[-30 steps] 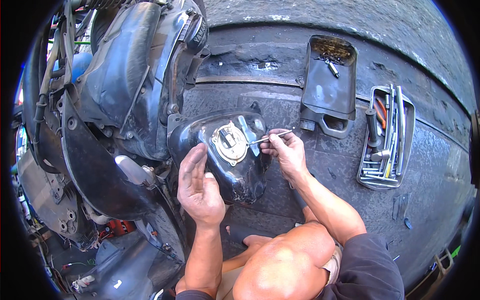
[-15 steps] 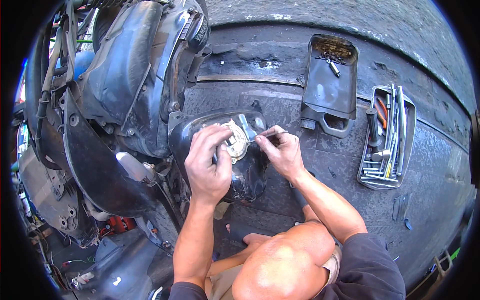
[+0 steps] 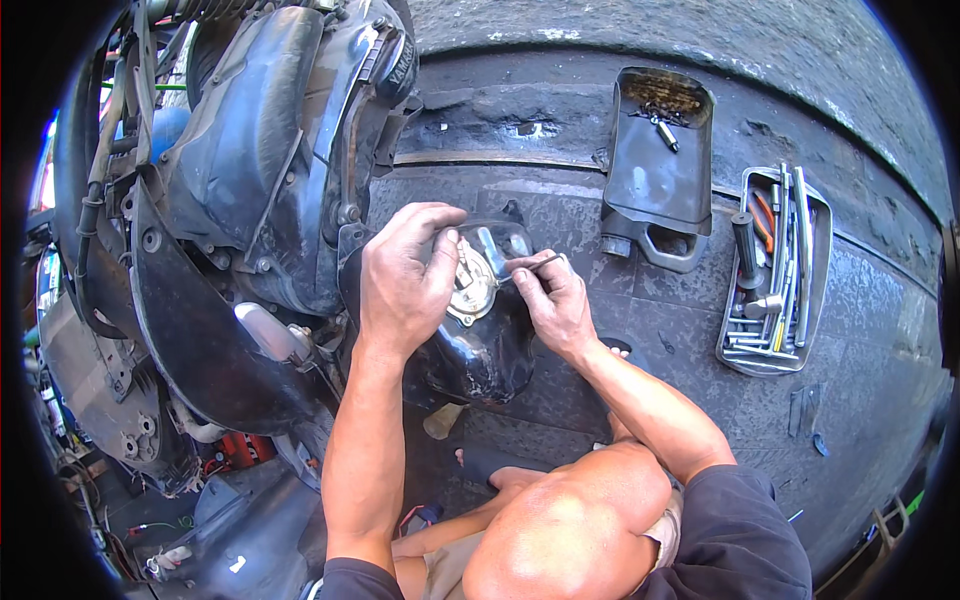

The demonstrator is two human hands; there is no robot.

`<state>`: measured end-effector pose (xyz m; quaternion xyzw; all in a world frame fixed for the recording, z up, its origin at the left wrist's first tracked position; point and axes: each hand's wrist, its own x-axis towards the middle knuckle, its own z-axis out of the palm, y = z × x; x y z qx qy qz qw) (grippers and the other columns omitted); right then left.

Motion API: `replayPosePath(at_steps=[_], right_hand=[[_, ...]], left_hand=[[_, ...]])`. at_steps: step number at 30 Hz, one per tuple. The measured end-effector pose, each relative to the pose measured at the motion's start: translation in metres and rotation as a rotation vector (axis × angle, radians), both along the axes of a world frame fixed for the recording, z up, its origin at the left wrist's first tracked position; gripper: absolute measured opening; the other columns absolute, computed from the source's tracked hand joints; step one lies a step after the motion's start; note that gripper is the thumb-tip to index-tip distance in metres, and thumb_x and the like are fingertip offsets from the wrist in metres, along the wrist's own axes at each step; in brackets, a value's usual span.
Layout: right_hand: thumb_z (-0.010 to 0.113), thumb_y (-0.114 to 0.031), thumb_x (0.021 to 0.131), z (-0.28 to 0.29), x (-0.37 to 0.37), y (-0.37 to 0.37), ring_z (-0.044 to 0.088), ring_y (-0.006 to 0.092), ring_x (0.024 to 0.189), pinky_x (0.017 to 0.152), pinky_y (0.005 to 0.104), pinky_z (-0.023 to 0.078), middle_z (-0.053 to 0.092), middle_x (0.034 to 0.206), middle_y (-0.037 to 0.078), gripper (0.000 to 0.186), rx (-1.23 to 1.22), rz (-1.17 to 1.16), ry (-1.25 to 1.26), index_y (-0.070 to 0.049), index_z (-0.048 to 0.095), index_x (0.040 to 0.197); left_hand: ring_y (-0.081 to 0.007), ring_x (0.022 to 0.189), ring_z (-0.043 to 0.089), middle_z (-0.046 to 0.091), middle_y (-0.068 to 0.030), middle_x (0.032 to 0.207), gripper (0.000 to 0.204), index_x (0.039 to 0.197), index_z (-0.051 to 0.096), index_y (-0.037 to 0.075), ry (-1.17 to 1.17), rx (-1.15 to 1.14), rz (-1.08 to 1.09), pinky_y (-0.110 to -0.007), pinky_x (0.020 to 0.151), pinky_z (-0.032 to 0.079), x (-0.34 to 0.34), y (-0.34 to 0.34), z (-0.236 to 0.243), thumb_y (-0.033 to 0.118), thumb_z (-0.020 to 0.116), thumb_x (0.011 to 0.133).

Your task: The recorder is seen repairing and re-installing a fuel pump assembly into a motorcycle fuel tank.

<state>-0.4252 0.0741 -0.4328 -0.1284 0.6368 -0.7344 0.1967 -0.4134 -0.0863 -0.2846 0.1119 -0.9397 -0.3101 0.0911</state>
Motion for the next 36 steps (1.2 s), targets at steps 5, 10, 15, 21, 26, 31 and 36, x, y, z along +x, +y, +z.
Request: replayPosePath(at_steps=[5,10,15,21,26,31,36], right_hand=[[0.078,-0.014,0.09,-0.002,-0.002,0.001,0.063,0.0134,0.072,0.065,0.0294,0.049,0.064,0.085,0.007,0.017,0.159,0.008,-0.019,0.002,0.073,0.093],[0.078,-0.012,0.09,0.002,0.001,-0.001,0.062,0.0108,0.071,0.063,0.0292,0.05,0.064,0.085,0.006,0.018,0.047,-0.009,0.012,0.002,0.071,0.098],[0.071,-0.008,0.093,-0.005,0.002,-0.001,0.057,0.0103,0.072,0.065,0.0269,0.048,0.06,0.087,0.005,0.015,0.126,0.041,-0.108,0.001,0.071,0.106],[0.068,-0.01,0.093,-0.004,0.004,-0.01,0.061,0.022,0.075,0.071,0.0347,0.05,0.063,0.087,0.011,0.014,0.034,-0.021,0.065,0.002,0.07,0.099],[0.053,-0.008,0.099,-0.033,0.01,-0.007,0.057,0.0131,0.082,0.072,0.0303,0.047,0.063,0.086,0.002,0.017,0.065,-0.078,-0.011,-0.003,0.064,0.087],[0.069,-0.015,0.092,-0.041,0.007,0.009,0.06,0.0126,0.084,0.075,0.0321,0.05,0.068,0.088,0.002,0.017,0.148,0.034,0.002,0.001,0.065,0.095],[0.058,0.005,0.089,-0.012,-0.012,0.042,0.061,0.0126,0.092,0.078,0.0282,0.053,0.062,0.113,0.01,0.04,-0.161,-0.074,-0.241,0.002,0.059,0.129]], left_hand=[[-0.0291,0.096,0.071,0.072,-0.0171,0.101,0.016,0.103,0.07,-0.004,-0.022,-0.044,0.005,-0.034,0.086,0.054,0.016,0.0,-0.009,-0.004,0.064,0.088],[-0.0333,0.098,0.07,0.072,-0.0173,0.103,0.018,0.102,0.071,-0.002,0.0,-0.137,-0.06,-0.039,0.087,0.054,0.023,0.002,-0.017,-0.004,0.066,0.085],[-0.035,0.098,0.067,0.071,-0.0148,0.1,0.017,0.098,0.07,0.001,0.023,-0.17,-0.068,-0.045,0.092,0.049,0.02,0.003,-0.022,0.002,0.069,0.081],[-0.0333,0.097,0.066,0.07,-0.0134,0.098,0.018,0.096,0.07,0.005,0.003,-0.327,-0.161,-0.053,0.099,0.045,0.021,0.013,-0.024,0.011,0.072,0.079],[-0.03,0.093,0.064,0.068,-0.0093,0.09,0.026,0.096,0.072,0.011,-0.185,-0.566,-0.209,-0.054,0.103,0.04,0.015,0.046,-0.042,0.033,0.068,0.083],[-0.0248,0.094,0.066,0.067,-0.0062,0.088,0.016,0.089,0.069,0.013,-0.234,-0.461,-0.201,-0.044,0.099,0.045,0.008,0.055,-0.082,0.027,0.063,0.087],[-0.0251,0.088,0.068,0.067,-0.0069,0.083,0.011,0.095,0.059,0.01,-0.196,-0.516,-0.245,-0.046,0.092,0.048,0.019,0.046,-0.094,0.02,0.056,0.091]])
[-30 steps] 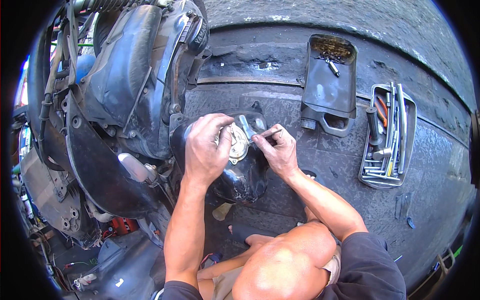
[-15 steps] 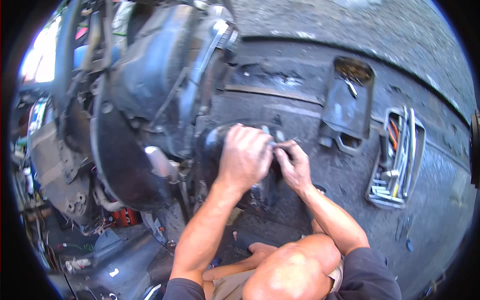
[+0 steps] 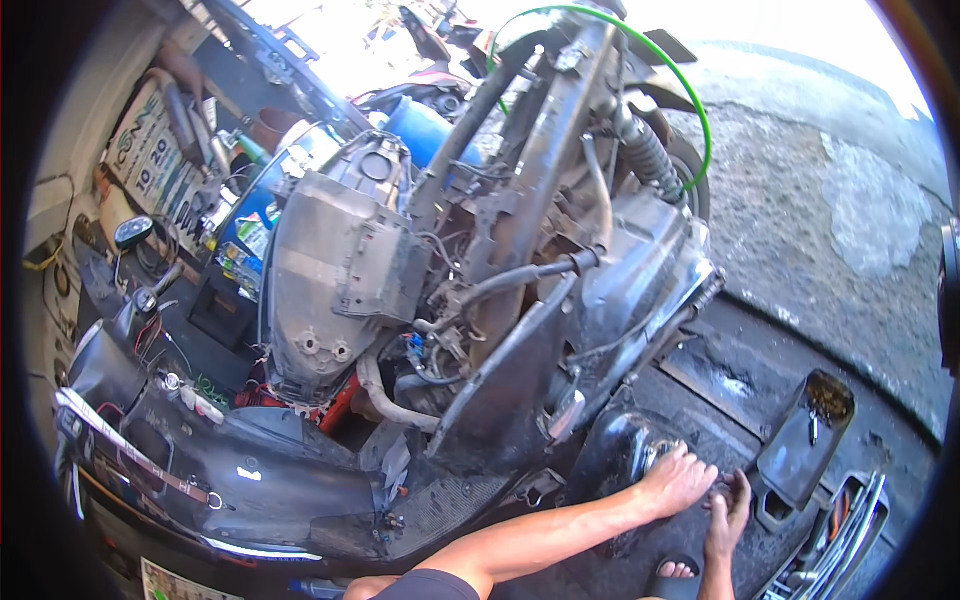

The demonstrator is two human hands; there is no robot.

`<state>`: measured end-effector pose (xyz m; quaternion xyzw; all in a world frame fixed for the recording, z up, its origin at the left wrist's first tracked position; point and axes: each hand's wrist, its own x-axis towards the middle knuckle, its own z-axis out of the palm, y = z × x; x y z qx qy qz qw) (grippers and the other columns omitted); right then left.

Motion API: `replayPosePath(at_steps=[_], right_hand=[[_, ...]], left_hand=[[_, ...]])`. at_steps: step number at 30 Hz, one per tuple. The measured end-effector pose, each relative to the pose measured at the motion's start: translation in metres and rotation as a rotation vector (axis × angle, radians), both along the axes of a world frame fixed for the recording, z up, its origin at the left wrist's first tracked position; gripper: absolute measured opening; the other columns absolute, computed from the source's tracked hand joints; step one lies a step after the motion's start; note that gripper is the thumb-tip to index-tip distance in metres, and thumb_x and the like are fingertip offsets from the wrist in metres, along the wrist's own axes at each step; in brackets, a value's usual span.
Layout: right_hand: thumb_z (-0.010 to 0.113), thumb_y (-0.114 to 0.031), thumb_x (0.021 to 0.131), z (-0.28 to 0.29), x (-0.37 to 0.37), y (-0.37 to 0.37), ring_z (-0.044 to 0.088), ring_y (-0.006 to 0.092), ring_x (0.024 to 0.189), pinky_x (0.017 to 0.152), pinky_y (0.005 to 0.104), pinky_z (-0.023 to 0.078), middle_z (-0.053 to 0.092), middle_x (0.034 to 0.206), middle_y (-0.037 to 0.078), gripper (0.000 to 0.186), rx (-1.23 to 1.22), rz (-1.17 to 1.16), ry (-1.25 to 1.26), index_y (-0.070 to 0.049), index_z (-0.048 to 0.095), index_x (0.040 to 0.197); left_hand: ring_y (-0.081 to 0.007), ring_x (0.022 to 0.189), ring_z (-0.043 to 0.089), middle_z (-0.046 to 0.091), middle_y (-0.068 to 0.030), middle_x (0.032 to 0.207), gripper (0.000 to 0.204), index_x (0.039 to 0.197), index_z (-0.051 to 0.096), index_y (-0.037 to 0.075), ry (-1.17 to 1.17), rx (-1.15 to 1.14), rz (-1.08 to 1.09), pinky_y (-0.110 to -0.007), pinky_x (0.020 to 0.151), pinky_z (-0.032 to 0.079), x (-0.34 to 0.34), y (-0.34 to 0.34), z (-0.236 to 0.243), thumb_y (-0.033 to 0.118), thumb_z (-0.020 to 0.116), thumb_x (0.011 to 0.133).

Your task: The recorder is seen repairing and re-installing a fuel pump assembly into a motorcycle fuel tank.

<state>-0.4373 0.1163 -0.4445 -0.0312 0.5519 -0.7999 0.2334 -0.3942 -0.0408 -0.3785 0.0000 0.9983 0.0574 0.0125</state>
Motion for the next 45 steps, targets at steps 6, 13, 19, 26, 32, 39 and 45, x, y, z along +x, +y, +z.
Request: replayPosePath(at_steps=[6,13,19,26,32,39,45], right_hand=[[0.068,0.004,0.08,0.039,-0.064,0.014,0.067,0.0233,0.074,0.069,0.0348,0.053,0.067,0.08,0.012,0.016,0.433,0.378,0.838,0.006,0.069,0.096],[0.054,-0.018,0.093,0.038,-0.076,0.003,0.054,0.0193,0.048,0.045,0.0345,0.042,0.06,0.065,0.009,0.025,0.365,0.591,-0.224,0.002,0.063,0.081],[0.058,-0.012,0.096,0.021,-0.072,0.011,0.061,0.0147,0.056,0.055,0.0283,0.047,0.066,0.065,0.006,0.025,0.464,0.528,0.617,0.006,0.068,0.109],[0.057,-0.009,0.095,0.044,-0.063,0.008,0.067,0.0212,0.056,0.055,0.0326,0.053,0.072,0.072,0.013,0.026,0.174,0.615,0.585,0.012,0.065,0.108],[0.047,-0.03,0.107,0.01,-0.077,-0.012,0.054,0.0154,0.043,0.044,0.0266,0.042,0.061,0.058,0.009,0.04,0.268,0.633,-0.224,0.001,0.067,0.093],[0.063,-0.007,0.092,0.044,-0.083,0.011,0.067,0.0194,0.091,0.077,0.0302,0.052,0.07,0.1,0.015,0.025,0.368,0.597,0.873,0.003,0.07,0.114],[0.057,-0.006,0.097,0.05,-0.072,0.003,0.062,0.0172,0.058,0.059,0.0283,0.049,0.07,0.073,0.01,0.025,0.381,0.639,0.069,0.007,0.069,0.115]], left_hand=[[-0.0279,0.081,0.069,0.069,-0.0091,0.075,0.011,0.093,0.063,0.008,-0.021,-0.007,-0.047,-0.051,0.099,0.045,0.0,0.001,-0.003,0.017,0.056,0.09],[-0.0279,0.086,0.066,0.066,-0.0103,0.069,0.018,0.077,0.067,0.008,0.01,-0.152,-0.072,-0.062,0.121,0.026,0.001,0.0,0.01,0.018,0.057,0.089],[-0.0268,0.084,0.067,0.069,-0.0089,0.072,0.021,0.08,0.071,0.008,-0.074,-0.177,-0.001,-0.061,0.121,0.025,-0.002,0.003,-0.004,0.02,0.057,0.09],[-0.0271,0.085,0.068,0.072,-0.0077,0.073,0.025,0.076,0.075,0.009,-0.109,-0.149,0.005,-0.06,0.12,0.027,-0.006,0.003,-0.002,0.02,0.058,0.091],[-0.027,0.088,0.069,0.074,-0.0072,0.081,0.024,0.083,0.076,0.009,-0.153,-0.162,0.009,-0.057,0.117,0.031,-0.003,0.003,-0.003,0.021,0.057,0.092],[-0.0268,0.089,0.07,0.074,-0.0063,0.082,0.024,0.084,0.076,0.01,-0.194,-0.17,-0.011,-0.056,0.116,0.033,-0.005,0.006,0.005,0.023,0.058,0.092],[-0.027,0.089,0.07,0.074,-0.0069,0.084,0.026,0.085,0.076,0.009,-0.227,-0.181,-0.031,-0.056,0.116,0.033,-0.004,0.005,0.005,0.023,0.056,0.094]])
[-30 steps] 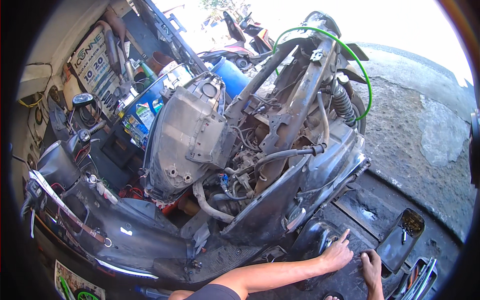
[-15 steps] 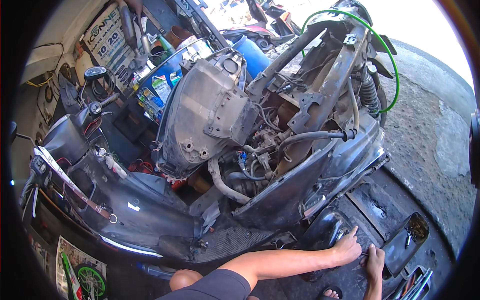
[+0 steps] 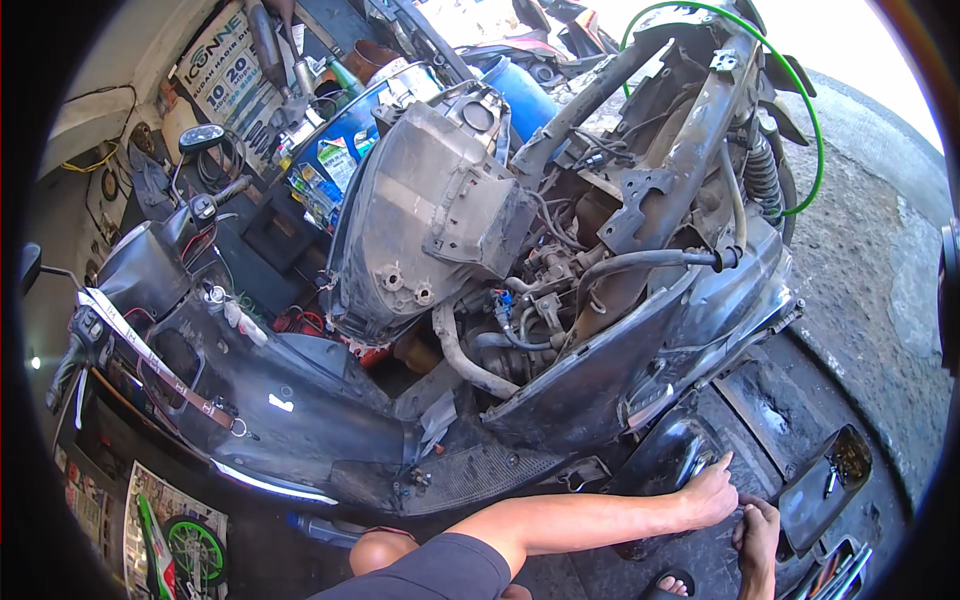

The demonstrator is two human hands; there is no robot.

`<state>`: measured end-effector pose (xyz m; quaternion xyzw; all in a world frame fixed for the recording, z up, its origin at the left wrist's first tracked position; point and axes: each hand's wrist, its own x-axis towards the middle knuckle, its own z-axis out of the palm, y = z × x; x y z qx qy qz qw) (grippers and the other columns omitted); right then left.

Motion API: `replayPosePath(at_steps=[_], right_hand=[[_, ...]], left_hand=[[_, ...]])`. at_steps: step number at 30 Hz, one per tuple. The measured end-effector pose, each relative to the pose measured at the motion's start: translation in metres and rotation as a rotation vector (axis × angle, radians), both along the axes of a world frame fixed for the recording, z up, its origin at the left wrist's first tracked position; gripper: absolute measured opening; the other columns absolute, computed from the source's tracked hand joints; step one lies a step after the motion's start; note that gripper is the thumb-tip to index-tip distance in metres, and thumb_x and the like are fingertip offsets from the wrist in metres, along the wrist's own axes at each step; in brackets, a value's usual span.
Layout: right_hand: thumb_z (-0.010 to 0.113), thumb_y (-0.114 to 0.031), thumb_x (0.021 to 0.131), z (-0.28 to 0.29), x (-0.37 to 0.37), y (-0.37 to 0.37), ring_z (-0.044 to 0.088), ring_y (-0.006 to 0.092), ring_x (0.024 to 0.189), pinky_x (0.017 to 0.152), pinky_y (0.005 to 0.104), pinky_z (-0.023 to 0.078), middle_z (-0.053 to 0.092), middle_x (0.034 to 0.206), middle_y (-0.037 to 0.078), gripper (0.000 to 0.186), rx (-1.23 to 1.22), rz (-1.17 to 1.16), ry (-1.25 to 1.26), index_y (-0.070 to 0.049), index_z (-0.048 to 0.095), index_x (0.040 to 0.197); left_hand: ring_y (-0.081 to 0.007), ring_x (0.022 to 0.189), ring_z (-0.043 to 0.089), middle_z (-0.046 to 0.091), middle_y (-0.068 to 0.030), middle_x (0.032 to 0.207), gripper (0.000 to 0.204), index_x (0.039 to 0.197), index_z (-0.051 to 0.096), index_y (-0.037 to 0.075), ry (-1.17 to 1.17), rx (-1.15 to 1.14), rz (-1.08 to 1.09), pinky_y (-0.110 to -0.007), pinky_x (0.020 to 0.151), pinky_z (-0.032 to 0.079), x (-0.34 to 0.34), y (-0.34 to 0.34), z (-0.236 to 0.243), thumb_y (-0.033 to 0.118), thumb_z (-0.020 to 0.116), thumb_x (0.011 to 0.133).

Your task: The recorder is seen repairing and re-installing a fuel pump assembly into a motorcycle fuel tank.

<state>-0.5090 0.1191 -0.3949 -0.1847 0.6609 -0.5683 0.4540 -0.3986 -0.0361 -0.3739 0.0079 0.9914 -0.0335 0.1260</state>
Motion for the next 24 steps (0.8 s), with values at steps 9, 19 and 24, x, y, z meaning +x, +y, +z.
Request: replayPosePath(at_steps=[9,19,24], right_hand=[[0.072,-0.014,0.086,0.007,-0.035,-0.003,0.065,0.0303,0.072,0.068,0.0398,0.051,0.07,0.08,0.016,0.017,-0.172,0.417,1.14,0.003,0.069,0.091],[0.066,-0.006,0.089,0.006,-0.015,-0.008,0.068,0.0285,0.072,0.066,0.0373,0.052,0.071,0.08,0.013,0.01,-0.408,0.067,0.827,0.004,0.069,0.091],[0.07,0.002,0.082,-0.002,-0.022,-0.003,0.071,0.0351,0.081,0.077,0.0406,0.055,0.072,0.088,0.02,0.017,-0.243,0.248,0.956,0.004,0.071,0.099]], left_hand=[[-0.0277,0.089,0.07,0.075,-0.0079,0.085,0.027,0.085,0.074,0.009,-0.018,0.031,-0.016,-0.057,0.115,0.033,0.0,-0.003,-0.004,0.023,0.054,0.095],[-0.0274,0.087,0.069,0.073,-0.0087,0.08,0.025,0.086,0.074,0.007,0.03,0.001,-0.021,-0.057,0.115,0.033,-0.001,-0.003,-0.008,0.021,0.054,0.094],[-0.0274,0.087,0.069,0.073,-0.0096,0.081,0.027,0.087,0.072,0.006,0.026,0.023,-0.023,-0.057,0.116,0.033,0.002,0.0,-0.004,0.022,0.052,0.095]])
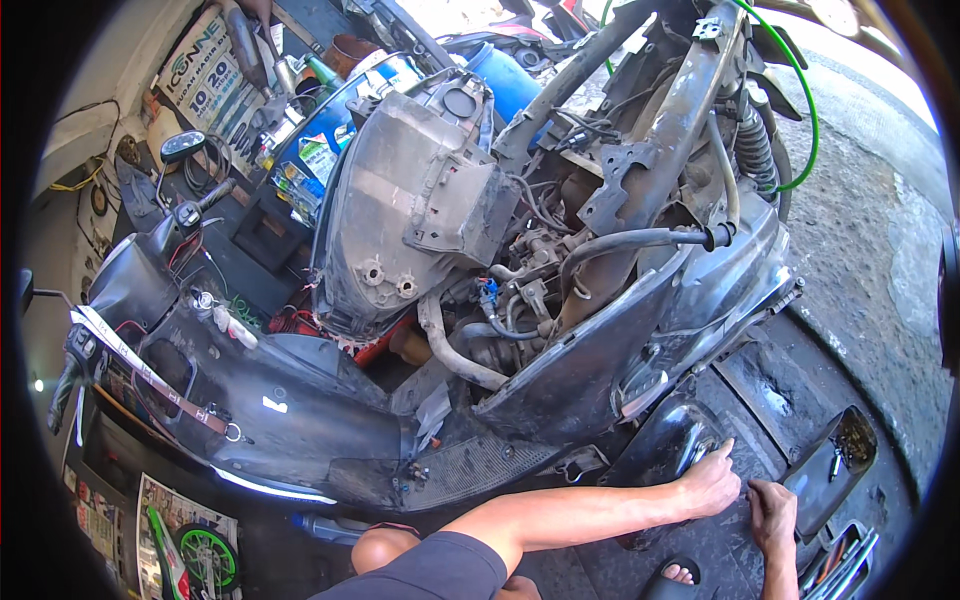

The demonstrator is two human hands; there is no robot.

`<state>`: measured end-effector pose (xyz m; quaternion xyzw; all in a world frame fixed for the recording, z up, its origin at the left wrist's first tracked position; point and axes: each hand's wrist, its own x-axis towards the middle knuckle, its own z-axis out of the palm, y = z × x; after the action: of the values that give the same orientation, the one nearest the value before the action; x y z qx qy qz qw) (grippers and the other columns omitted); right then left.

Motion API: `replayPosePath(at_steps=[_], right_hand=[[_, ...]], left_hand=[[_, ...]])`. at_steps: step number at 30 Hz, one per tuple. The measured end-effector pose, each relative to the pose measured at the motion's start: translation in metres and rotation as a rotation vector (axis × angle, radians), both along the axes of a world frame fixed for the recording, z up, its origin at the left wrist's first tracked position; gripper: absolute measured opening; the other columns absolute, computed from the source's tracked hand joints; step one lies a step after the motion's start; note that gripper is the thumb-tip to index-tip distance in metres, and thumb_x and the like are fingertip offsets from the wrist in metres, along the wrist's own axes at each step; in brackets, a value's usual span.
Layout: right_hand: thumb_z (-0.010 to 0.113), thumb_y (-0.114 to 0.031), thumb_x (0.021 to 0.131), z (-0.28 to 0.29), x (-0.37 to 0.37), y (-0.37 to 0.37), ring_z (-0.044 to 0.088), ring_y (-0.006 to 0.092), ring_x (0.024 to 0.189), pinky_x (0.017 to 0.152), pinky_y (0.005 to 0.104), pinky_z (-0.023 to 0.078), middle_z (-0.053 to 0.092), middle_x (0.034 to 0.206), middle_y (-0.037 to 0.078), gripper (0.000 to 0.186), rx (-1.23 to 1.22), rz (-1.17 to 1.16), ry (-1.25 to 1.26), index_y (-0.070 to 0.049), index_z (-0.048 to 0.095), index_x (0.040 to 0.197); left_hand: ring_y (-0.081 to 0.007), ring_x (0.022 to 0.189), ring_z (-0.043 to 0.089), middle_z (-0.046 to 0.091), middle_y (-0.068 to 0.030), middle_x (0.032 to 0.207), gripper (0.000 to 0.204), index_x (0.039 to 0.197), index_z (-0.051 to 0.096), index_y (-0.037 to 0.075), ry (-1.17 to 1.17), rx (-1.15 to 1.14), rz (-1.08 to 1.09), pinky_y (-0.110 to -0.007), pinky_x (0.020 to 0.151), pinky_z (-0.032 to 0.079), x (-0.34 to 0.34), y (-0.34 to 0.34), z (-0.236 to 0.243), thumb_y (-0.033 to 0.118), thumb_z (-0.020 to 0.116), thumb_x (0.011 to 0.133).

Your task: The recorder is seen repairing and re-installing a fuel pump assembly into a motorcycle fuel tank.

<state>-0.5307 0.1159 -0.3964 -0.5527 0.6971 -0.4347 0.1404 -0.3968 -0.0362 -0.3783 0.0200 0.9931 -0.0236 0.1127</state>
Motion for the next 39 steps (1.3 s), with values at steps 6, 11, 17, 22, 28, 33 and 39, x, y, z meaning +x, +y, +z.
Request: replayPosePath(at_steps=[6,11,17,22,28,33,39], right_hand=[[0.067,-0.001,0.086,0.004,-0.001,0.006,0.073,0.0327,0.082,0.077,0.037,0.056,0.073,0.088,0.021,0.021,0.125,-0.106,-0.277,0.006,0.071,0.105],[0.059,-0.003,0.095,0.003,0.014,0.0,0.064,0.0183,0.053,0.053,0.0302,0.051,0.068,0.069,0.013,0.022,0.259,-0.206,-0.601,0.01,0.068,0.11],[0.058,-0.007,0.097,0.018,0.004,-0.001,0.062,0.0213,0.05,0.049,0.0322,0.05,0.068,0.069,0.015,0.029,0.357,-0.218,-1.186,0.009,0.061,0.121],[0.074,-0.013,0.083,0.031,-0.013,0.005,0.066,0.0413,0.08,0.074,0.0479,0.053,0.07,0.087,0.019,0.031,0.184,0.121,0.125,0.004,0.068,0.109],[0.056,-0.03,0.099,-0.018,-0.011,-0.009,0.055,0.0233,0.047,0.051,0.0381,0.042,0.06,0.057,0.009,0.043,0.487,-0.247,-0.971,0.004,0.063,0.074],[0.06,-0.016,0.096,-0.002,0.008,-0.005,0.063,0.0282,0.068,0.067,0.0378,0.051,0.065,0.079,0.017,0.022,0.21,-0.229,-0.292,0.004,0.067,0.098],[0.079,-0.011,0.074,-0.001,-0.026,0.002,0.065,0.0362,0.09,0.079,0.0437,0.053,0.066,0.102,0.017,0.034,0.026,0.102,0.259,-0.001,0.067,0.104]], left_hand=[[-0.0278,0.086,0.069,0.073,-0.0101,0.078,0.026,0.085,0.071,0.006,0.08,-0.029,-0.008,-0.057,0.115,0.033,0.003,-0.002,-0.006,0.022,0.053,0.095],[-0.0277,0.087,0.07,0.074,-0.0104,0.08,0.026,0.084,0.072,0.007,0.021,-0.001,-0.004,-0.056,0.115,0.034,0.0,-0.001,0.006,0.022,0.054,0.094],[-0.0276,0.09,0.07,0.075,-0.0093,0.084,0.027,0.086,0.074,0.007,-0.024,0.009,0.009,-0.056,0.114,0.034,-0.001,-0.003,0.002,0.023,0.054,0.094],[-0.0284,0.091,0.07,0.075,-0.0099,0.086,0.027,0.085,0.074,0.007,-0.008,0.0,-0.012,-0.055,0.113,0.035,0.001,-0.005,0.008,0.022,0.054,0.095],[-0.0291,0.093,0.069,0.074,-0.0095,0.085,0.026,0.085,0.074,0.008,-0.025,-0.013,-0.028,-0.056,0.113,0.035,-0.001,-0.002,0.005,0.022,0.054,0.094],[-0.0282,0.091,0.07,0.074,-0.009,0.083,0.025,0.085,0.074,0.008,-0.003,-0.004,-0.02,-0.055,0.113,0.035,0.001,-0.005,0.008,0.022,0.055,0.094],[-0.0269,0.088,0.07,0.073,-0.0083,0.081,0.025,0.084,0.073,0.008,0.037,-0.004,-0.022,-0.054,0.114,0.035,0.001,-0.005,-0.001,0.022,0.054,0.094]])
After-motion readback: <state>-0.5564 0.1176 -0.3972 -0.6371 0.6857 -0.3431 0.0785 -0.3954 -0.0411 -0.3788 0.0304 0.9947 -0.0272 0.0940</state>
